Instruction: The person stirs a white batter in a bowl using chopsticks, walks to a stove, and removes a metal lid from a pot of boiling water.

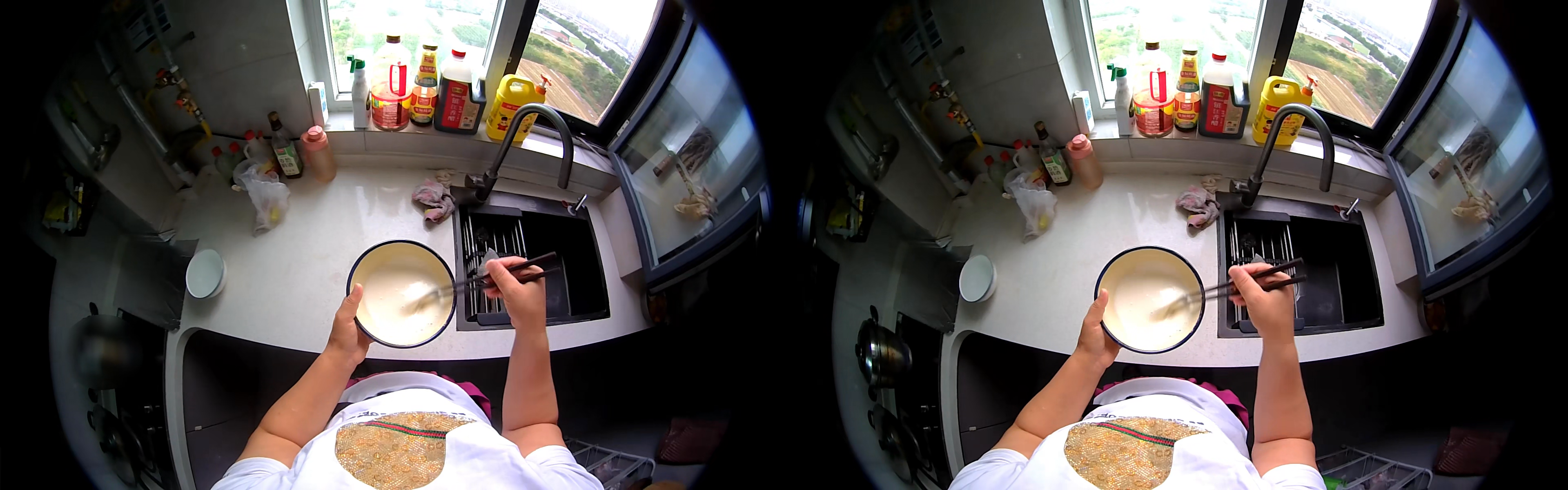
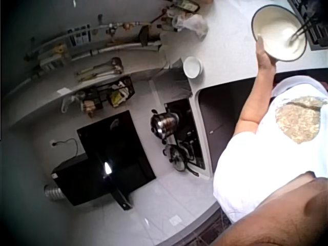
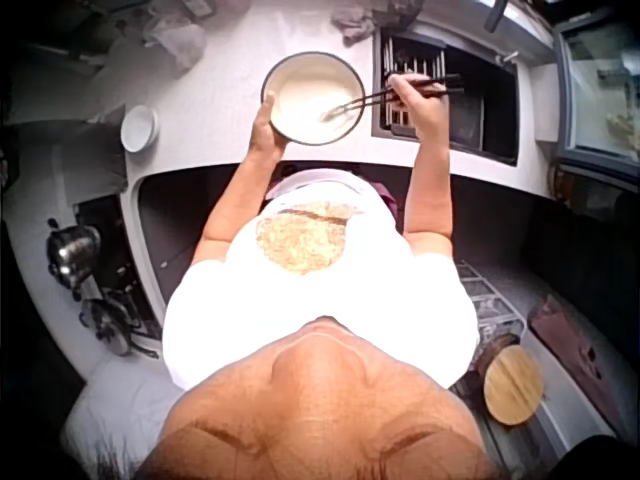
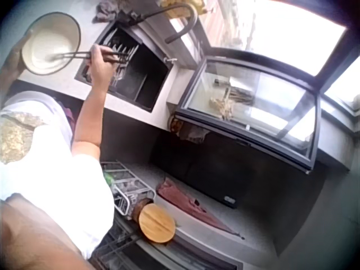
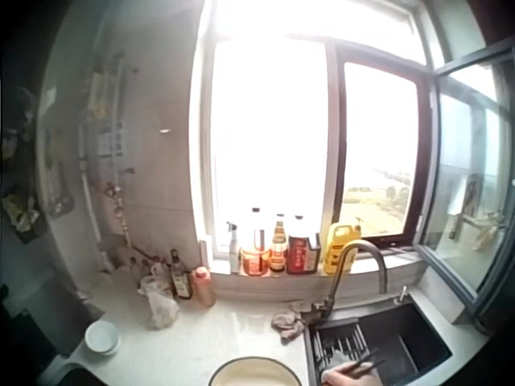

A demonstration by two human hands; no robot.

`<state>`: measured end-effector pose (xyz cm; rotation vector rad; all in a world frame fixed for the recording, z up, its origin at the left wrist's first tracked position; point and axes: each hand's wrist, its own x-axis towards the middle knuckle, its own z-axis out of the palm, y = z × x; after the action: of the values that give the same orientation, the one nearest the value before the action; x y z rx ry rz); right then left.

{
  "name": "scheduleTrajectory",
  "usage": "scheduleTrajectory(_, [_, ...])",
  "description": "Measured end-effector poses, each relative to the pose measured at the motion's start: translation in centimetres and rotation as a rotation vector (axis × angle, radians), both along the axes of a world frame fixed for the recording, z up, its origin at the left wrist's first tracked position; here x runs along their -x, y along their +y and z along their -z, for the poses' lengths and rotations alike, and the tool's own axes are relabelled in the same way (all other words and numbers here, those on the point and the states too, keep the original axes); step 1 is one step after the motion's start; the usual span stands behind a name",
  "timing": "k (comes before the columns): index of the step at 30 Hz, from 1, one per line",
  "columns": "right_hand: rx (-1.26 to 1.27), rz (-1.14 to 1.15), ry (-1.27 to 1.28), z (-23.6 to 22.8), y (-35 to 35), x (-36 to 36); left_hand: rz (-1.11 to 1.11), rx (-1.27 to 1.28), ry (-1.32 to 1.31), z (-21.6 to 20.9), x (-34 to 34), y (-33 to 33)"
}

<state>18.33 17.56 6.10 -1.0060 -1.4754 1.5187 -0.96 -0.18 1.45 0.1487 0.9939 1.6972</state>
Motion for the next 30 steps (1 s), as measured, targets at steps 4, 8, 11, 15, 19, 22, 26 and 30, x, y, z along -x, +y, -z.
scheduleTrajectory(4, [-0.137,-0.091,0.140,2.1,-2.0,2.2,0.001,-0.012,0.004,0.6,-0.8,0.6])
scheduleTrajectory(8, [0.163,-0.249,-0.029,-0.1,-1.2,0.6,-0.020,-0.003,0.002,0.4,0.1,0.1])
scheduleTrajectory(11, [-0.007,0.011,0.005,0.2,-0.1,0.1,-0.010,-0.003,-0.003,0.1,0.2,-0.1])
scheduleTrajectory(15, [-0.028,-0.050,0.125,1.7,-2.3,2.2,-0.016,-0.006,0.044,0.5,-0.6,0.7])
scheduleTrajectory(19, [0.130,-0.182,-0.027,-0.2,-0.9,0.4,-0.013,-0.002,0.019,0.5,0.2,0.2])
scheduleTrajectory(22, [-0.062,0.059,-0.005,-0.1,-0.1,0.5,0.006,-0.009,0.001,0.6,0.1,0.2])
scheduleTrajectory(26, [-0.006,-0.099,0.173,2.1,-2.7,2.4,-0.006,-0.016,0.001,0.5,-0.5,0.6])
scheduleTrajectory(30, [0.186,-0.213,-0.036,0.1,-1.0,0.3,-0.021,-0.007,-0.005,0.5,0.2,0.0])
